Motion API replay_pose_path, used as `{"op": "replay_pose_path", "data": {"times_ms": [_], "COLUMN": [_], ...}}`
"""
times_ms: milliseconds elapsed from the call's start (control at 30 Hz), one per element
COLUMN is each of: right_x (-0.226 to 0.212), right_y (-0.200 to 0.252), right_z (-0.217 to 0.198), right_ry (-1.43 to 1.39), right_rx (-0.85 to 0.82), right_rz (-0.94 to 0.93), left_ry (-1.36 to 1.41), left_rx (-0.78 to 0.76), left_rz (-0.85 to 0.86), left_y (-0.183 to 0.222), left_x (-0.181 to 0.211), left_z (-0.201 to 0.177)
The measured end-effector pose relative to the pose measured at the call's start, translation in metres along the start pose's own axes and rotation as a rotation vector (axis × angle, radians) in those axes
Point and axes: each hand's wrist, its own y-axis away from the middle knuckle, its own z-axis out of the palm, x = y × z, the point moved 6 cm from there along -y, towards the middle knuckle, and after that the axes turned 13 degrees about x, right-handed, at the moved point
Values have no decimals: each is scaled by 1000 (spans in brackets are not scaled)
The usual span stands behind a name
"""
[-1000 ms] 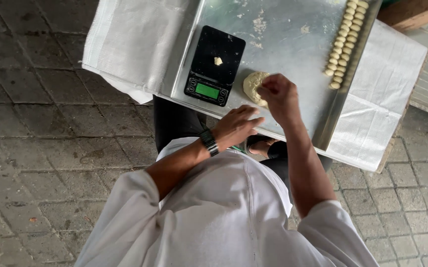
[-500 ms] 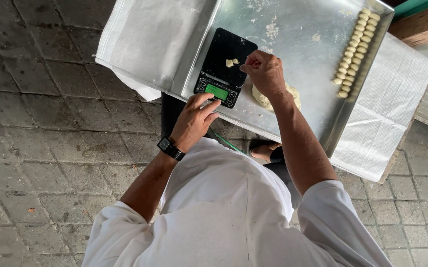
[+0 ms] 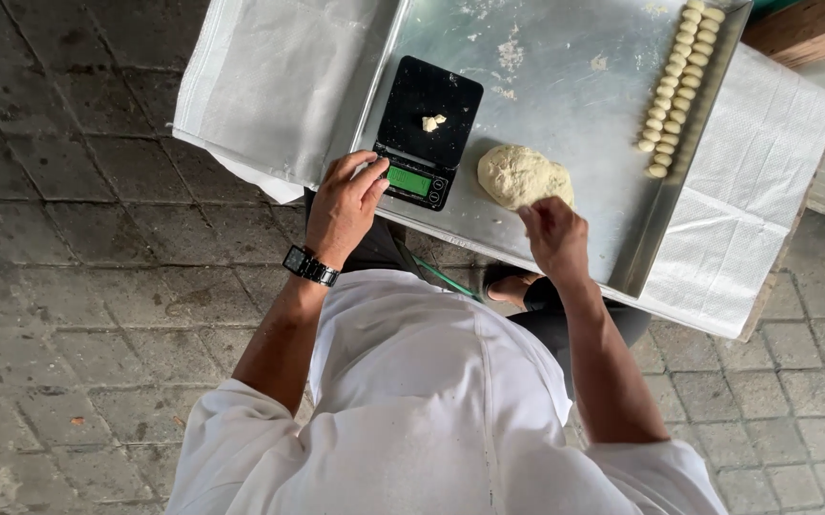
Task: The person is portioning a large mass of dough into smaller pieces by weighing them on a digital scale and rolling them into uniform balls.
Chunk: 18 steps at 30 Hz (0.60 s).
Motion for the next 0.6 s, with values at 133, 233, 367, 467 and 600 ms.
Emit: {"op": "replay_pose_path", "data": {"times_ms": [133, 233, 367, 467, 600], "right_x": [29, 32, 31, 37, 36], "right_y": [33, 39, 36, 37, 36], "right_z": [-19, -23, -19, -17, -19], "right_ry": [-18, 0, -20, -5, -30], "right_rx": [80, 147, 219, 224, 220], "right_rz": [100, 147, 163, 165, 160], "left_ry": [17, 40, 39, 40, 55], "left_rx": [-17, -46, -43, -48, -71], "left_rz": [31, 33, 47, 47, 19], "left_y": [-16, -32, -50, -58, -64], "left_x": [-10, -7, -2, 1, 5], "left_z": [18, 32, 46, 51, 52]}}
